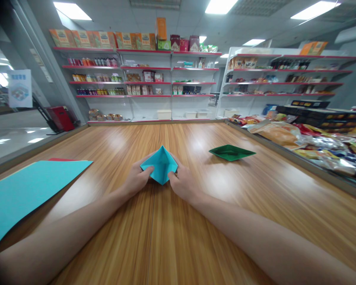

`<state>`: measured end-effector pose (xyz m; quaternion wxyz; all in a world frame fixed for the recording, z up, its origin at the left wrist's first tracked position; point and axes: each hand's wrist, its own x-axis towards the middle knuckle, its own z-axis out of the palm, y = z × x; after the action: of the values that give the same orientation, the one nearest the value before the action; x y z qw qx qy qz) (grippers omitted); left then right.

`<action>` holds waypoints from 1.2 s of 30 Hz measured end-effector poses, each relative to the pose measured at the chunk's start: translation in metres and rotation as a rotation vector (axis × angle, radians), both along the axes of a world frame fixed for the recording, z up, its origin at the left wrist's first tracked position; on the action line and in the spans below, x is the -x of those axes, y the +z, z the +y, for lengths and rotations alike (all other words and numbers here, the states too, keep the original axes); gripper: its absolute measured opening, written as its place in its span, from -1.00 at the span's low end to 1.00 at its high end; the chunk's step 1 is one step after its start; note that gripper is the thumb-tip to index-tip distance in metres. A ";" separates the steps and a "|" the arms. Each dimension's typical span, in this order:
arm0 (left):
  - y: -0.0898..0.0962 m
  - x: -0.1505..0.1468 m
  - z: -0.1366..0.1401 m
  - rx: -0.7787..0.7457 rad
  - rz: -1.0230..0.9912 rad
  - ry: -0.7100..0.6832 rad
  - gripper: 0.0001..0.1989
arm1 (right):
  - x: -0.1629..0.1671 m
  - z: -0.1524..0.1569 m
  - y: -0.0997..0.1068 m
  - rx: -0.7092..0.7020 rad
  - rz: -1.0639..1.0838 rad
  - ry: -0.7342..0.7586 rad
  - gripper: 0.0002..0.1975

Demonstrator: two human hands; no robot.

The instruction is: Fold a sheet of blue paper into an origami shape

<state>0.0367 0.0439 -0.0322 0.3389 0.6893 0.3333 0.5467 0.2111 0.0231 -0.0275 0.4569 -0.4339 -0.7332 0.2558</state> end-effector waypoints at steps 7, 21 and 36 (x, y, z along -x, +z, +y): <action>-0.010 0.004 0.011 0.235 -0.199 0.037 -0.54 | 0.000 0.004 -0.002 -0.014 0.099 -0.033 -0.64; -0.007 0.001 0.002 0.090 -0.036 -0.217 -0.53 | 0.000 0.000 -0.003 0.020 -0.054 -0.034 -0.79; 0.000 -0.004 -0.008 0.053 0.056 -0.286 -0.74 | 0.001 -0.003 -0.001 0.011 -0.118 0.033 -0.85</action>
<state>0.0402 0.0357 -0.0318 0.4220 0.7355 0.2553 0.4645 0.2102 0.0199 -0.0284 0.4062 -0.4387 -0.7645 0.2410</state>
